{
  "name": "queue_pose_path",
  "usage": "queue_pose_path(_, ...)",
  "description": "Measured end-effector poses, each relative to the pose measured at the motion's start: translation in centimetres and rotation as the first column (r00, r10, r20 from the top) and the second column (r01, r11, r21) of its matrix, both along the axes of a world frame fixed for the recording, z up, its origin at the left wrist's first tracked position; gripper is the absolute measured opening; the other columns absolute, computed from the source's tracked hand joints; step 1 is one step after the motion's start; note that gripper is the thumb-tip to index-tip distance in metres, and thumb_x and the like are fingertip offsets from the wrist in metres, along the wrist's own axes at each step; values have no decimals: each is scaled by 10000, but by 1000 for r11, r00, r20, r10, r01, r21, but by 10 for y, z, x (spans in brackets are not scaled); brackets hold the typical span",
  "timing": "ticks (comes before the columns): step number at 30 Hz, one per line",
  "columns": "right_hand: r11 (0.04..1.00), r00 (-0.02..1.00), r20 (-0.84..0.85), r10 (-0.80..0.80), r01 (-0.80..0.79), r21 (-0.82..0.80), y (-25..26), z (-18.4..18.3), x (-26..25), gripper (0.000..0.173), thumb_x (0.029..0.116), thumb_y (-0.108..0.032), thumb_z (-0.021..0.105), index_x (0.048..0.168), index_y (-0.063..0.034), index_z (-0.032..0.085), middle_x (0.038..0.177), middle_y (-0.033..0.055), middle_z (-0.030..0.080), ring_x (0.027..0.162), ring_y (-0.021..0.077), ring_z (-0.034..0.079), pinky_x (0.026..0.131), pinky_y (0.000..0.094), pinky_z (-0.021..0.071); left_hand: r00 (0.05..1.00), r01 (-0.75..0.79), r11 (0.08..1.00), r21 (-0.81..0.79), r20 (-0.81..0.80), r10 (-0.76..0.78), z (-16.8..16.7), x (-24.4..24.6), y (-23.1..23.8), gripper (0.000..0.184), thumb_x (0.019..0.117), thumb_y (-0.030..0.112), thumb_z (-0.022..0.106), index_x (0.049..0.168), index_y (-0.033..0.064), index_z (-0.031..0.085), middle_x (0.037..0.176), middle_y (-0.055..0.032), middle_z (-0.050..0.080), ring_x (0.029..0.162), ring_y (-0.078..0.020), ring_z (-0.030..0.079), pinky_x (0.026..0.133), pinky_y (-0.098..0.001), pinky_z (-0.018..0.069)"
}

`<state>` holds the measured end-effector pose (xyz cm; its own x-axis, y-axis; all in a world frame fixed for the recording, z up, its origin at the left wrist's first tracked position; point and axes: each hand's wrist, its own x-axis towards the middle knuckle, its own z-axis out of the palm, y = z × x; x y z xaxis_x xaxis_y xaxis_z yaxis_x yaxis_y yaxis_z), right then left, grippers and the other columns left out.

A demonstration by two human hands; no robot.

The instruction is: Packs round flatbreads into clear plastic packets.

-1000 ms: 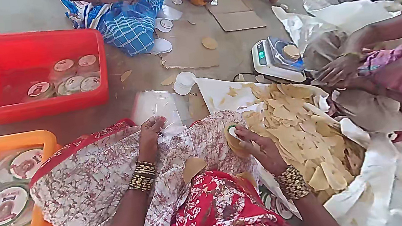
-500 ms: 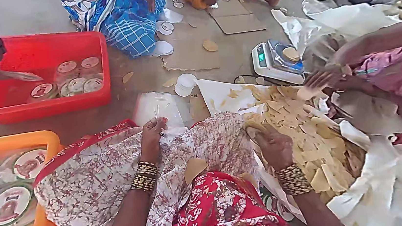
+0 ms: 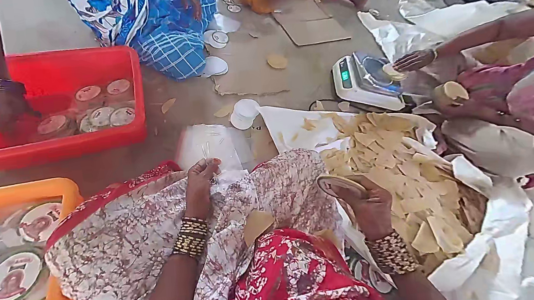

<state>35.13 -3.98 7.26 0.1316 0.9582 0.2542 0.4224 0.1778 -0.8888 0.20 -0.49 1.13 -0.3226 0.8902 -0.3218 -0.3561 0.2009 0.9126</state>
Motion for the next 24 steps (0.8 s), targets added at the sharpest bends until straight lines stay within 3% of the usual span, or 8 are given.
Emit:
queue_pose_path(3,999,986,-161,41,-36,33,4,4,4,225,753,-27,779,955,-106,722,892,-61,754,812,54,713,754,244,612,1000,18,999,42,9,-19,-3,2,2,195,999,12,582,844,35,697,678,42,651,600,-27,578,595,-180,485)
queue_pose_path(6,997,994,94,51,-46,-55,6,-2,8,279,765,-147,822,1001,-41,719,928,-24,750,846,4,696,794,197,584,999,18,989,150,-36,-13,-8,4,2,137,989,24,596,875,33,673,686,38,649,596,-36,597,569,-195,508)
queue_pose_path(9,997,953,298,48,-26,-78,7,-2,5,293,777,-201,793,977,4,733,889,39,749,796,-3,680,763,219,563,963,-29,965,262,-252,98,10,7,-13,95,969,65,627,913,-1,664,701,38,650,623,-30,623,613,-207,541)
queue_pose_path(13,995,921,378,90,-68,-72,8,-6,7,318,801,-257,733,998,-10,762,931,135,766,831,210,734,776,492,567,886,-57,854,516,-369,282,40,15,-51,70,864,8,687,929,-6,706,825,40,726,775,4,682,743,-214,589)
queue_pose_path(17,981,916,370,155,-99,-165,7,-1,13,302,830,-198,768,1040,18,746,919,212,742,816,328,715,747,617,515,862,61,732,678,-405,304,66,19,-84,81,958,241,697,991,174,729,921,110,732,871,39,678,793,-180,583)
queue_pose_path(20,983,949,280,144,-103,-155,3,12,9,284,799,-91,798,1033,57,736,930,186,749,825,209,718,791,486,563,824,151,680,718,-471,314,86,23,-100,160,1000,292,652,1011,143,710,895,72,707,846,41,663,770,-151,567)
queue_pose_path(22,989,986,121,119,-107,-99,-2,29,-1,252,754,-31,801,989,15,722,888,9,750,806,-7,690,786,249,586,800,203,660,723,-511,314,95,26,-108,167,1005,276,649,1018,116,695,890,43,700,845,22,664,766,-150,563)
queue_pose_path(24,983,978,-99,184,-181,38,-8,54,-12,281,744,17,807,975,-121,724,916,-130,759,852,-45,703,808,206,605,772,246,646,722,-550,320,101,30,-112,157,1006,258,648,1023,106,683,900,35,693,850,17,658,776,-143,557)
